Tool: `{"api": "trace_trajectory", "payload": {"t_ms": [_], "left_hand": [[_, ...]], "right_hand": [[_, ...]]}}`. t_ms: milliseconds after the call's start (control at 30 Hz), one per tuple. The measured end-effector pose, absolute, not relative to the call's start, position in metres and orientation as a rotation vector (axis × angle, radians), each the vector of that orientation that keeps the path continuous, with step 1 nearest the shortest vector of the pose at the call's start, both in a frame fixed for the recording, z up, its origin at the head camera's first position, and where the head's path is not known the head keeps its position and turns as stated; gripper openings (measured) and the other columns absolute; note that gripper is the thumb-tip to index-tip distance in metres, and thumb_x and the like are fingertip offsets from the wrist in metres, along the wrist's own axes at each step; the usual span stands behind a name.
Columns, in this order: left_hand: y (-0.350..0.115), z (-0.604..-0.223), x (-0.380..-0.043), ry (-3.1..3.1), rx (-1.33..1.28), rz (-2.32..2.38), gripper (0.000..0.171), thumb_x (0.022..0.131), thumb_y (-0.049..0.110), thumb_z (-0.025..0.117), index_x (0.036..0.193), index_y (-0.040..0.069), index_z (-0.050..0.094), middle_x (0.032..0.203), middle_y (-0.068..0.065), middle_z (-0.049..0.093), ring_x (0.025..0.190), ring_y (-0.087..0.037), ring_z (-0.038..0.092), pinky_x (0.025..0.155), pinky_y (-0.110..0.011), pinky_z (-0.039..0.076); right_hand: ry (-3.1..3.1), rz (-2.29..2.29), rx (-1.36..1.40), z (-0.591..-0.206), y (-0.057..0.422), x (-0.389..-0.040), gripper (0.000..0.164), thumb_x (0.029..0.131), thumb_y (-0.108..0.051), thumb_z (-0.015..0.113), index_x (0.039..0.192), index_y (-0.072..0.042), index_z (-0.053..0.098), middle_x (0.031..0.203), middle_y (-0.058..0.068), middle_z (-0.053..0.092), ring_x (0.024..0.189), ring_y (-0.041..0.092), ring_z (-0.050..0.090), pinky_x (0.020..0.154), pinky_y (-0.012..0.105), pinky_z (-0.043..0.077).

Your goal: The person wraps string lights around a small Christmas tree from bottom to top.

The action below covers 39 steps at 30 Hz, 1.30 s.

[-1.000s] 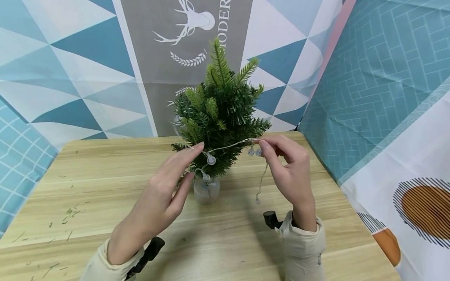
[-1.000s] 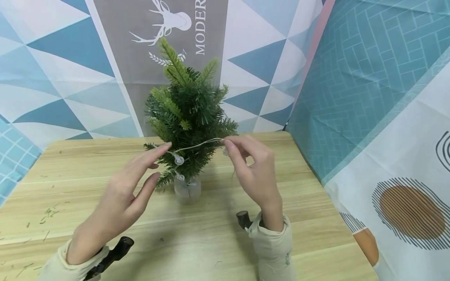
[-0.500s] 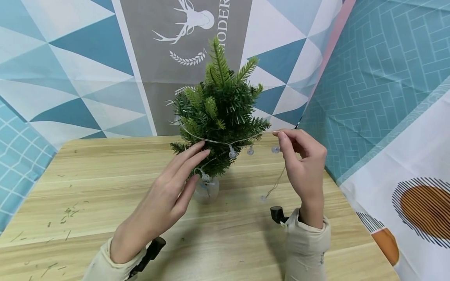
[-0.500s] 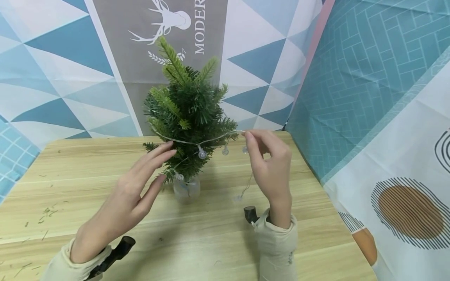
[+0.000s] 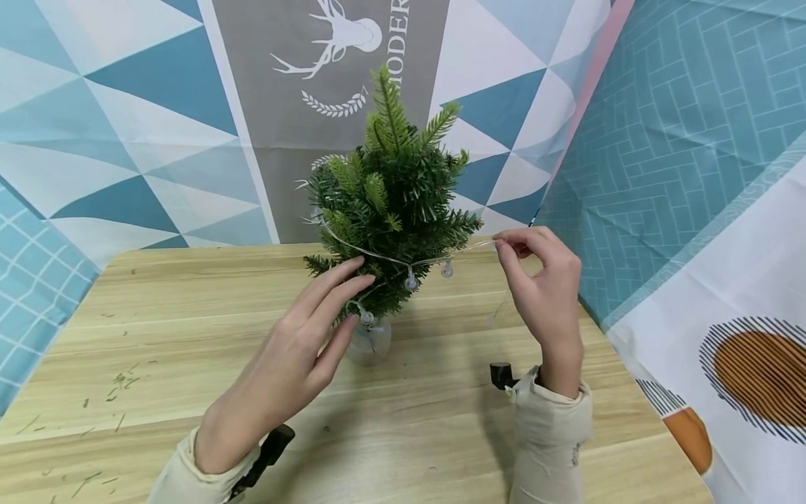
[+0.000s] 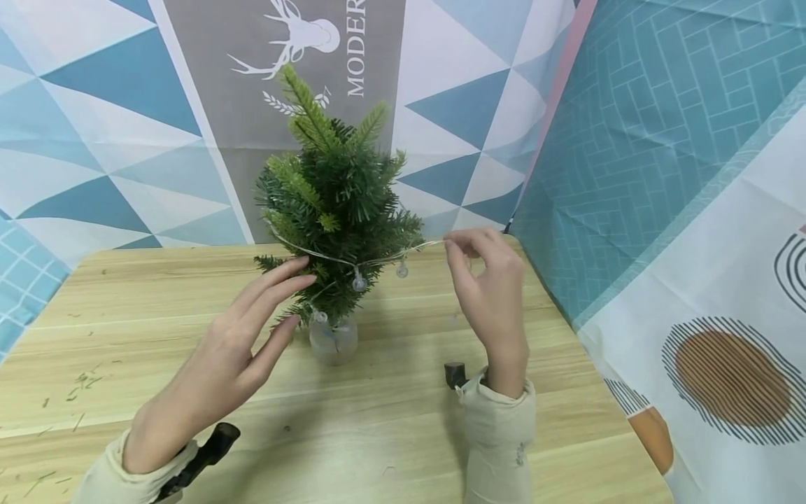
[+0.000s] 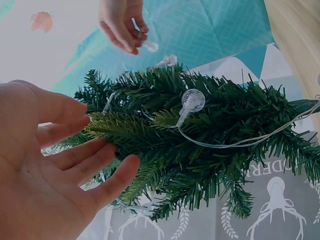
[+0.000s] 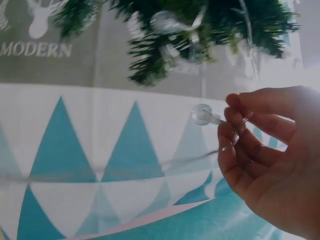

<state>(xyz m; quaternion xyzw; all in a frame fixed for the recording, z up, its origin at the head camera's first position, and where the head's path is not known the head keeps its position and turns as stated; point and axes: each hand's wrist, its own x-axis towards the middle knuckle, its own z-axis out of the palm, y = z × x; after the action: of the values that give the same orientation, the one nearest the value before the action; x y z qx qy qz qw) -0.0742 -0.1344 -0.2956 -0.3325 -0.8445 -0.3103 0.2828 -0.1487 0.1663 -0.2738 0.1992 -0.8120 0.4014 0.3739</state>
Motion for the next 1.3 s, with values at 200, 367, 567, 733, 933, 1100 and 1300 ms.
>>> {"api": "trace_trajectory", "payload": {"t_ms": [200,367,567,733,933,1100,1300], "left_hand": [[-0.134,-0.294,-0.074,-2.258,-0.888,-0.831,0.047,0.099,0.009,0.056,0.145,0.009,0.049,0.155,-0.008,0.040,0.141,-0.025,0.041,0.104,-0.042,0.045],[-0.132,-0.293,-0.074,-2.248,-0.886,-0.835,0.048,0.098,0.008,0.058,0.145,0.009,0.049,0.154,-0.009,0.042,0.140,-0.027,0.042,0.105,-0.044,0.045],[-0.133,-0.295,-0.075,-2.252,-0.886,-0.823,0.046,0.099,0.010,0.057,0.144,0.009,0.050,0.155,-0.008,0.040,0.141,-0.024,0.040,0.108,-0.039,0.042],[-0.133,-0.297,-0.076,-2.263,-0.881,-0.816,0.045,0.099,0.009,0.056,0.143,0.010,0.051,0.155,-0.006,0.040,0.141,-0.023,0.039,0.109,-0.039,0.041],[-0.132,-0.296,-0.078,-2.259,-0.885,-0.808,0.047,0.097,0.007,0.058,0.143,0.010,0.051,0.154,-0.008,0.041,0.140,-0.026,0.040,0.105,-0.044,0.045],[-0.131,-0.296,-0.078,-2.258,-0.894,-0.804,0.048,0.096,0.005,0.059,0.144,0.010,0.050,0.154,-0.009,0.041,0.140,-0.027,0.041,0.103,-0.047,0.046],[-0.131,-0.297,-0.078,-2.247,-0.888,-0.805,0.048,0.096,0.005,0.060,0.143,0.009,0.051,0.153,-0.009,0.042,0.139,-0.027,0.042,0.102,-0.045,0.046]], "right_hand": [[-2.039,0.986,0.441,-0.284,0.169,-0.168,0.013,0.095,-0.005,0.064,0.097,-0.005,0.076,0.096,0.008,0.067,0.081,0.019,0.059,0.077,0.028,0.045],[-1.997,0.990,0.402,-0.289,0.170,-0.177,0.012,0.096,-0.008,0.064,0.098,-0.003,0.076,0.094,0.010,0.066,0.082,0.021,0.058,0.078,0.033,0.047],[-1.878,1.010,0.272,-0.292,0.169,-0.185,0.019,0.096,-0.018,0.066,0.097,-0.002,0.074,0.076,0.014,0.049,0.070,0.019,0.043,0.068,0.028,0.034],[-1.750,1.110,0.222,-0.287,0.163,-0.181,0.020,0.096,-0.016,0.066,0.099,0.003,0.072,0.059,0.006,0.042,0.054,0.010,0.036,0.056,0.025,0.027],[-1.557,1.307,0.275,-0.268,0.148,-0.156,0.015,0.095,-0.005,0.063,0.096,0.008,0.069,0.072,0.018,0.064,0.062,0.016,0.060,0.062,0.026,0.047],[-1.502,1.326,0.395,-0.253,0.146,-0.144,0.013,0.094,-0.001,0.063,0.097,0.011,0.068,0.084,0.022,0.069,0.076,0.020,0.068,0.074,0.028,0.051],[-1.573,1.244,0.562,-0.230,0.153,-0.145,0.016,0.094,-0.002,0.063,0.101,0.011,0.069,0.094,0.017,0.071,0.083,0.019,0.067,0.079,0.029,0.053]]}}
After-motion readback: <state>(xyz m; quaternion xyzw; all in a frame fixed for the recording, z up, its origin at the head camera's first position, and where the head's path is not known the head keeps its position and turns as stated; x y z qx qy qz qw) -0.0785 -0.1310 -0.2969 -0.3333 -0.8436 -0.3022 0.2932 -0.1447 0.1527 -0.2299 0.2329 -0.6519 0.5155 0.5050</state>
